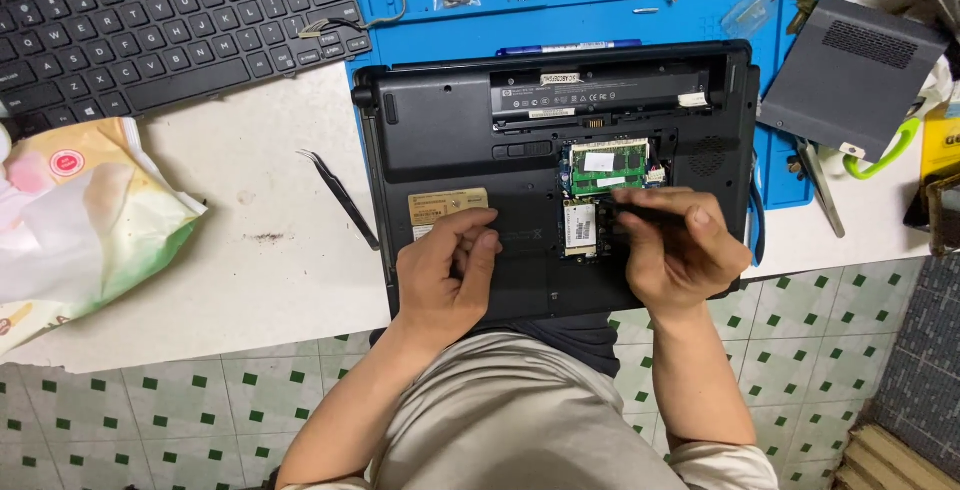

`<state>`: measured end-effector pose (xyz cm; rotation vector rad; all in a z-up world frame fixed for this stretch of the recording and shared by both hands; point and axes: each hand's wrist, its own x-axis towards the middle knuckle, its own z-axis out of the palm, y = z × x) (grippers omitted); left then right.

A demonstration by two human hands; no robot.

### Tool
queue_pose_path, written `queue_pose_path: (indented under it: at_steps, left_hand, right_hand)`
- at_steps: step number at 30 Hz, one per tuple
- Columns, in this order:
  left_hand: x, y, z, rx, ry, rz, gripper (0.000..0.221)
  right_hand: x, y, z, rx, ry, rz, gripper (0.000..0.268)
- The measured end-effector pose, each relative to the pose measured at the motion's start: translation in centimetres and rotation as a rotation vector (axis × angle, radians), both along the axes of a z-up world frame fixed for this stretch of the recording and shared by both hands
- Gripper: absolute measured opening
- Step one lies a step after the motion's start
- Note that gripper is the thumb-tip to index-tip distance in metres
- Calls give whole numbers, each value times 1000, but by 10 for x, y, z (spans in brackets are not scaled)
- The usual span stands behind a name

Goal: Cleaning a RAM module with a cotton swab and installing it into a laptop's memory slot on a repair bench.

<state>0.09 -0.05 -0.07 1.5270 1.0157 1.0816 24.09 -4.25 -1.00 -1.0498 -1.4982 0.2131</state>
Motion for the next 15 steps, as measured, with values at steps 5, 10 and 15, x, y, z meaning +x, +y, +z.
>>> queue_pose_path:
  at_steps: [5, 10, 15]
  left_hand:
    - [-1, -1, -1, -11, 12, 1, 20]
    - [-1, -2, -2, -13, 11, 2, 20]
    - [-2, -2, -3, -16, 15, -4, 21]
  right_hand:
    - [2, 0, 0, -12, 0, 3, 59]
    - [0, -4, -3, -7, 16, -9, 60]
    - [4, -4, -7, -17, 37, 31, 59]
